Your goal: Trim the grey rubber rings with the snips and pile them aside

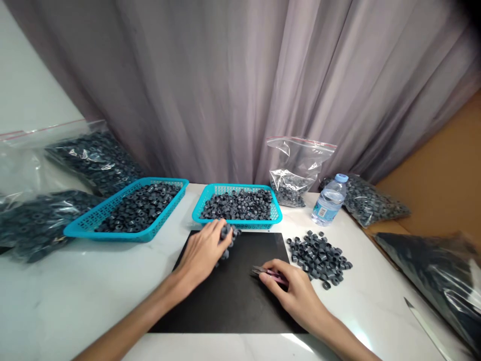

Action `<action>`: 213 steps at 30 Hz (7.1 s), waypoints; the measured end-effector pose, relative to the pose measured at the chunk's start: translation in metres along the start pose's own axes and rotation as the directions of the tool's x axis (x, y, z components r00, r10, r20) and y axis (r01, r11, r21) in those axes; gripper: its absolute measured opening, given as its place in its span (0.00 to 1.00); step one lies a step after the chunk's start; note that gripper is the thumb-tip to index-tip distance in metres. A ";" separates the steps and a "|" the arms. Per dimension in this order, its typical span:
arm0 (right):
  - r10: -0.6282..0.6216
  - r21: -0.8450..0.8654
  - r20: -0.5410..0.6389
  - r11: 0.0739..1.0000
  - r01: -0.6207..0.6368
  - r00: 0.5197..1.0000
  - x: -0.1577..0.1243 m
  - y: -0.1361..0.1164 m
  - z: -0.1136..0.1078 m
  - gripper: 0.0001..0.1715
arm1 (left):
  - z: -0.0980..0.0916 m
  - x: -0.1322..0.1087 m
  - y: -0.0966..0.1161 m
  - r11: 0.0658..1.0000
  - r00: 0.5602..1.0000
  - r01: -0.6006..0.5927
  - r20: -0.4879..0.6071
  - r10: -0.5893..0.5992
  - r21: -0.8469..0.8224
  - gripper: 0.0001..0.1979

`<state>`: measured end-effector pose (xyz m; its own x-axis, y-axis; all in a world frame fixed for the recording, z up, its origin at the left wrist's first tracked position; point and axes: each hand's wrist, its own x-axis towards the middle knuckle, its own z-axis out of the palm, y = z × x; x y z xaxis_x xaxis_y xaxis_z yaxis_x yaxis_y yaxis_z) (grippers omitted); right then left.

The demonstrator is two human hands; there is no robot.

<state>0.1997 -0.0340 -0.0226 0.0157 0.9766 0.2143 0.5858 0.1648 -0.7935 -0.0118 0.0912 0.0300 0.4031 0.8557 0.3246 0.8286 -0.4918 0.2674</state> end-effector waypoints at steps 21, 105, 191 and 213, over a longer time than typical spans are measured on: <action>-0.019 -0.109 -0.118 0.994 0.006 0.993 -0.005 0.012 0.006 0.18 | 0.022 -0.026 0.003 0.977 0.978 -0.206 0.032 0.208 -0.049 0.16; -0.270 -0.294 -0.148 0.931 0.218 0.951 0.074 0.003 0.011 0.18 | 0.035 -0.021 -0.027 0.962 0.998 0.003 -0.065 -0.022 -0.272 0.11; -0.428 -0.510 -0.029 0.784 0.355 0.904 -0.005 -0.016 0.053 0.08 | 0.008 -0.040 -0.011 0.820 0.859 -0.477 -0.364 0.360 -0.315 0.08; -0.436 -0.447 -0.017 0.808 0.383 0.900 -0.003 -0.010 0.056 0.09 | 0.009 -0.037 -0.013 0.854 0.874 -0.442 -0.347 0.341 -0.274 0.10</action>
<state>0.1487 -0.0309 -0.0473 -0.2278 0.8046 0.5484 0.8414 0.4461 -0.3050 -0.0338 0.0670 0.0062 0.4998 0.5245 0.6893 0.4233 -0.8422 0.3339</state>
